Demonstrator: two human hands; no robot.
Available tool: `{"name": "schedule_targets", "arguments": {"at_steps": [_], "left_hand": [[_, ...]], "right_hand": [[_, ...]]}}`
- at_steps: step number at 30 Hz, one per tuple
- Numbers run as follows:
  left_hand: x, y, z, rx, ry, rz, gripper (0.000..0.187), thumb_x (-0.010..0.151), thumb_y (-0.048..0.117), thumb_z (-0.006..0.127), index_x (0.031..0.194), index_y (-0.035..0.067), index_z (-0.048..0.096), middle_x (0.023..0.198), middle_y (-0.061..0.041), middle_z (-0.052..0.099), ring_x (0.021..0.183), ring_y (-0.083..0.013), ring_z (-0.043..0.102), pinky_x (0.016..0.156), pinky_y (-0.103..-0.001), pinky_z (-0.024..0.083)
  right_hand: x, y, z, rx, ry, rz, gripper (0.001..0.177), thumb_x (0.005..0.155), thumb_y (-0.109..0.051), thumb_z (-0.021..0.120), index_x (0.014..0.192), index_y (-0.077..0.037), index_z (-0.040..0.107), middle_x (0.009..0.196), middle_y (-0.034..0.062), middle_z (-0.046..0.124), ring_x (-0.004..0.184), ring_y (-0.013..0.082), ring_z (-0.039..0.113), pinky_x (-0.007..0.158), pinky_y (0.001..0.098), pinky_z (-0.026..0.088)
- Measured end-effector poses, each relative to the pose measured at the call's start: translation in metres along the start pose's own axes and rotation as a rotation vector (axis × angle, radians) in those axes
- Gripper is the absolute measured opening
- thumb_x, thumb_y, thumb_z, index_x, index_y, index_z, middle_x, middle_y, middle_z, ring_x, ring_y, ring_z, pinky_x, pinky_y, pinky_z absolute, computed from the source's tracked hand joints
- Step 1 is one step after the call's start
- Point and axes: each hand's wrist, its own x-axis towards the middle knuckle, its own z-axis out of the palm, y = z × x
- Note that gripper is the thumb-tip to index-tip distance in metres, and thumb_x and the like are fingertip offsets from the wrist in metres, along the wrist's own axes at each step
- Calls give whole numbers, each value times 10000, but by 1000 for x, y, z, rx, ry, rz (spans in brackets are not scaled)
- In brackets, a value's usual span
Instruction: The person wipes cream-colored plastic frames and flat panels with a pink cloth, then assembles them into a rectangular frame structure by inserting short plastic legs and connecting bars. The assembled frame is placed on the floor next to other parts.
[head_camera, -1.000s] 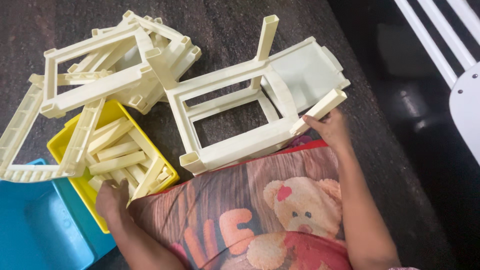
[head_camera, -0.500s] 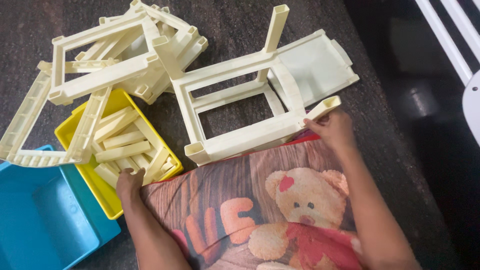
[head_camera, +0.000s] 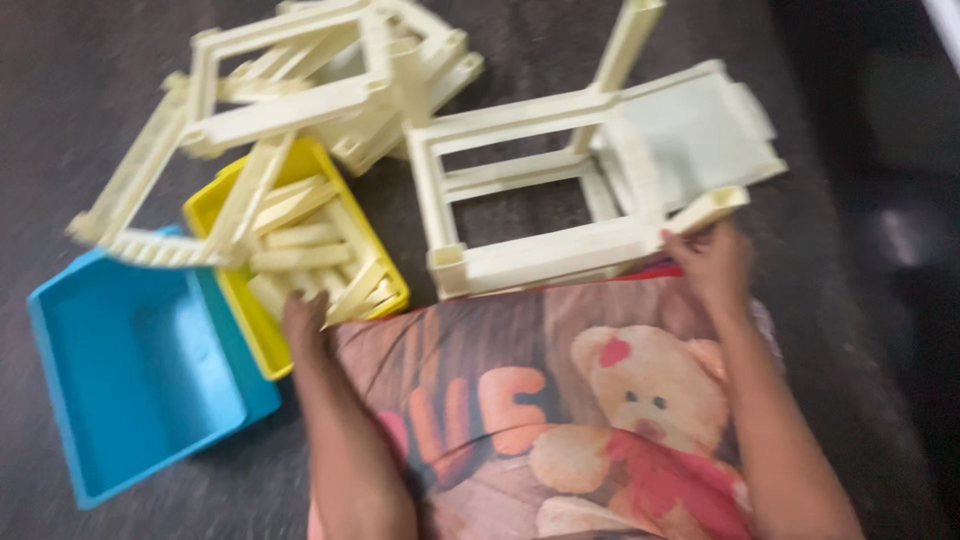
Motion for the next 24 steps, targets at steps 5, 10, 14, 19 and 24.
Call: {"name": "schedule_targets", "arguments": {"at_steps": [5, 10, 14, 19, 24], "left_hand": [[13, -3, 16, -27, 71, -48, 686, 769, 390, 758, 1311, -12, 632, 1232, -302, 674, 1179, -426, 645, 1013, -470, 503], [19, 5, 29, 120, -238, 217, 671, 748, 410, 823, 1284, 37, 670, 1276, -239, 668, 1213, -367, 633, 1039, -438, 495], [17, 35, 28, 365, -420, 206, 642, 733, 405, 811, 1281, 98, 676, 1306, -190, 663, 1223, -335, 633, 1027, -451, 503], [-6, 64, 4, 507, -415, 154, 497, 741, 418, 769, 1153, 140, 761, 1267, -142, 709, 1199, -321, 667, 1002, -480, 535], [-33, 65, -26, 289, 358, 68, 474, 820, 474, 761, 1034, 51, 758, 1097, -231, 671, 1030, -447, 639, 835, -587, 518]], "right_hand": [[-9, 13, 5, 129, 49, -79, 536, 970, -273, 873, 1280, 59, 588, 1072, 171, 746, 978, 237, 752, 853, 371, 601], [-20, 18, -1, 206, 202, -225, 605, 1105, -267, 779, 1481, 43, 422, 1267, 149, 627, 1124, 190, 648, 1006, 331, 548], [-18, 10, -6, 324, 271, -367, 518, 1171, -266, 646, 1540, 5, 403, 1301, 115, 574, 1130, 156, 587, 1000, 275, 485], [-18, 7, -5, 342, 311, -358, 421, 1208, -289, 602, 1463, -1, 432, 1308, 115, 585, 1149, 154, 590, 1032, 277, 499], [-13, 27, -1, 401, 318, -356, 437, 1217, -270, 568, 1527, 0, 421, 1262, 97, 561, 1064, 129, 556, 912, 237, 469]]}}
